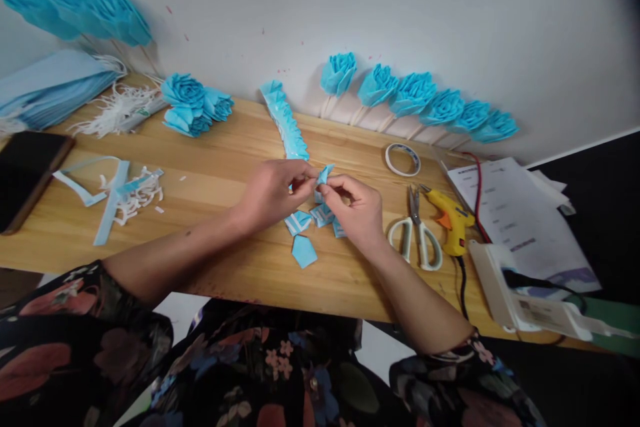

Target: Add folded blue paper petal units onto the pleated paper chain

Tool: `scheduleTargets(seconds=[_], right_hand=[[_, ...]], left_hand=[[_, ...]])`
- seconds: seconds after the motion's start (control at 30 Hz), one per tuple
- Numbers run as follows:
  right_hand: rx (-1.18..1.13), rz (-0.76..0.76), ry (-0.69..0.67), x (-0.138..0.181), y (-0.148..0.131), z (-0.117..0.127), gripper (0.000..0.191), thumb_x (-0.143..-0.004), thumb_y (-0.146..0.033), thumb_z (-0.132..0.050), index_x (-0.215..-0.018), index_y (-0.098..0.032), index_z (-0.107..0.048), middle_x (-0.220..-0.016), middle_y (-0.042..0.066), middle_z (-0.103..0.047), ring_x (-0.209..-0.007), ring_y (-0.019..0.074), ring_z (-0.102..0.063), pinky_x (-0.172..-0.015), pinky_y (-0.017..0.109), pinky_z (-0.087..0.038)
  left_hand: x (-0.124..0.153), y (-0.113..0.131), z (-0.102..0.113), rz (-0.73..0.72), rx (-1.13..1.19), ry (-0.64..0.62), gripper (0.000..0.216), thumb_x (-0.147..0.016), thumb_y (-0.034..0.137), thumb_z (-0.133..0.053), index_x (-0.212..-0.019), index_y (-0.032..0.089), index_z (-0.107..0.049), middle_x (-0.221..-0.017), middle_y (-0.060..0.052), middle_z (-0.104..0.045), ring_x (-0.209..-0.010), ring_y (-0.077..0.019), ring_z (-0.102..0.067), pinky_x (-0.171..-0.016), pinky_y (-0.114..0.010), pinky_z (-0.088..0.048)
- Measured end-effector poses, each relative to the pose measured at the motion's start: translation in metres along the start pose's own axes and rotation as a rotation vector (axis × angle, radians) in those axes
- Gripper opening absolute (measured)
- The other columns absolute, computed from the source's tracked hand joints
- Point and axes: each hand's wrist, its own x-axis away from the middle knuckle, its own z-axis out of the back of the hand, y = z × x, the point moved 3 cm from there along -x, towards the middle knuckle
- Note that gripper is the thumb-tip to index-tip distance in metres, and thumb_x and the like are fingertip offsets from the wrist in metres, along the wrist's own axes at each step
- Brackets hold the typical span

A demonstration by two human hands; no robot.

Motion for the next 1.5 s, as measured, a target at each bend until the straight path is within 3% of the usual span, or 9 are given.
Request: scheduleTargets(seconds=[0.23, 0.7, 0.87, 1.17, 1.33, 1.5], right_hand=[[-0.012, -0.025, -0.007, 0.000, 0.001, 0.001, 0.012, -0.083, -0.027, -0.064, -0.074, -0.023, -0.070, -0.069, -0.001, -0.069, -0.063, 0.0136, -0.060, -0.064, 0.027, -0.048], [0.041, 0.002, -0.018, 0.001, -0.002, 0.000, 0.013, -0.083, -0.026, -0.064, -0.071, -0.023, -0.069, -0.068, -0.001, -0.068, -0.063, 0.0138, -0.060, -0.065, 0.027, -0.048], [0.020, -0.017, -0.015, 0.000, 0.000, 0.000, 0.012, -0.082, -0.025, -0.064, -0.072, -0.023, -0.069, -0.066, -0.002, -0.066, -0.061, 0.0127, -0.057, -0.063, 0.027, -0.046], [-0.315, -0.255, -0.044, -0.003, 0.015, 0.002, 0.017, -0.081, -0.039, -0.071, -0.078, -0.022, -0.072, -0.069, -0.001, -0.069, -0.061, 0.0120, -0.059, -0.057, 0.025, -0.048], [-0.508, -0.339, -0.019, -0.007, 0.023, 0.003, 0.017, -0.077, -0.039, -0.075, -0.076, -0.022, -0.071, -0.074, -0.001, -0.072, -0.060, 0.0096, -0.059, -0.062, 0.024, -0.052], [-0.563, -0.372, -0.024, -0.009, 0.028, 0.001, 0.023, -0.074, -0.042, -0.077, -0.077, -0.021, -0.070, -0.076, 0.000, -0.073, -0.061, 0.0095, -0.060, -0.062, 0.024, -0.053]], left_hand=[[0.001, -0.003, -0.003, 0.052, 0.014, -0.044, 0.013, -0.086, 0.025, -0.063, -0.091, 0.017, -0.072, -0.059, 0.003, -0.057, -0.053, -0.0088, -0.045, -0.053, -0.024, -0.031], [0.003, -0.001, -0.003, 0.050, -0.032, -0.051, 0.014, -0.081, 0.015, -0.056, -0.084, 0.016, -0.070, -0.065, 0.000, -0.063, -0.054, -0.0090, -0.045, -0.055, -0.024, -0.032], [0.003, -0.001, -0.003, 0.061, 0.027, -0.063, 0.013, -0.084, 0.022, -0.059, -0.086, 0.015, -0.070, -0.062, 0.001, -0.060, -0.053, -0.0087, -0.043, -0.053, -0.023, -0.031], [-0.007, -0.005, 0.010, 0.239, 0.153, -0.013, 0.019, -0.085, 0.027, -0.056, -0.082, 0.014, -0.069, -0.061, 0.002, -0.058, -0.055, -0.0094, -0.045, -0.052, -0.022, -0.032], [-0.018, -0.006, 0.043, 0.246, 0.130, 0.085, 0.015, -0.085, 0.025, -0.058, -0.078, 0.016, -0.068, -0.059, 0.002, -0.055, -0.055, -0.0103, -0.044, -0.051, -0.024, -0.030], [0.013, -0.019, 0.118, 0.288, -0.242, 0.228, 0.012, -0.088, 0.025, -0.062, -0.082, 0.019, -0.070, -0.065, 0.005, -0.059, -0.062, -0.0094, -0.047, -0.060, -0.026, -0.033]])
